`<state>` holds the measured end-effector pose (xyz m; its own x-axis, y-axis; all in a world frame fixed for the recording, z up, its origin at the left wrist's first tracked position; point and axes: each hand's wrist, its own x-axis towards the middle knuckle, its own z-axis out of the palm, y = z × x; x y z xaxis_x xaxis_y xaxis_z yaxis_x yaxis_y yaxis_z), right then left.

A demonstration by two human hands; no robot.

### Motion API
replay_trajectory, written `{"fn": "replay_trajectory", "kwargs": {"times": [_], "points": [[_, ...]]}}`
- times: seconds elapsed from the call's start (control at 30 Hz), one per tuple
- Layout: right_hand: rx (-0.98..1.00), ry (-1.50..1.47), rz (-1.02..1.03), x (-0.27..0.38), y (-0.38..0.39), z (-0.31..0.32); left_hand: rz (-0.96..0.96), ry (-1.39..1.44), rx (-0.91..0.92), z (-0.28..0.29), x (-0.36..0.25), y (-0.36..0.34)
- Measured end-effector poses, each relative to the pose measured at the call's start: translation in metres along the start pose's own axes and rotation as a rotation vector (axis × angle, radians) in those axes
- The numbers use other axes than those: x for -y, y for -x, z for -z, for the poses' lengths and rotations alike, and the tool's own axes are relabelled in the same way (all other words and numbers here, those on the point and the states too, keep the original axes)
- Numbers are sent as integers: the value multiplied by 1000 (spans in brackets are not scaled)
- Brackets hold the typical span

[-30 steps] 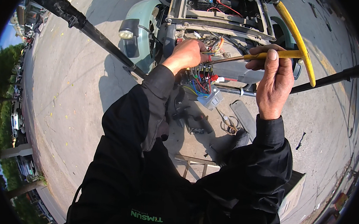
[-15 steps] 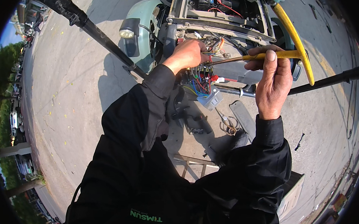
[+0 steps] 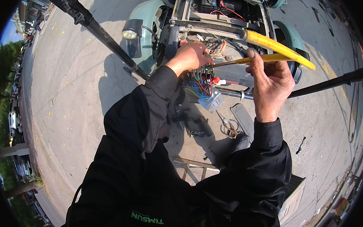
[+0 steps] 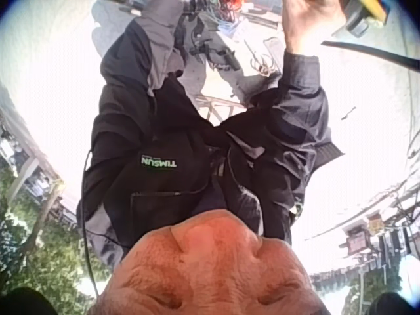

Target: The person works on the exposed wiring harness of a small vehicle, using a yellow-handled screwdriver to tighten terminals and a red-handled tool to adjust connections. They repeatedly probe and secure individual wires within the harness.

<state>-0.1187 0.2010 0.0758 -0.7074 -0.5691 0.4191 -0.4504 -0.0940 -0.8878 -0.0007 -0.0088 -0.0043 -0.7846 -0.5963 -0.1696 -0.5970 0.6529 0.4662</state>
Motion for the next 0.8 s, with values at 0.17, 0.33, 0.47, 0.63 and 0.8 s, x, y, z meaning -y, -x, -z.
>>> {"fn": "replay_trajectory", "kwargs": {"times": [0.17,0.33,0.47,0.63,0.8], "points": [[280,-319,-62,2,-2,6,-79,-14,-125,1,-5,5],[294,-377,-28,2,-3,11,83,-48,111,5,-7,-1],[60,-153,8,2,2,-3,38,-63,40,2,-4,1],[221,-261,12,6,-1,3,-2,-13,-55,-3,-2,1],[320,-296,21,7,-2,6,11,-12,-9,-1,-2,-1]]}}
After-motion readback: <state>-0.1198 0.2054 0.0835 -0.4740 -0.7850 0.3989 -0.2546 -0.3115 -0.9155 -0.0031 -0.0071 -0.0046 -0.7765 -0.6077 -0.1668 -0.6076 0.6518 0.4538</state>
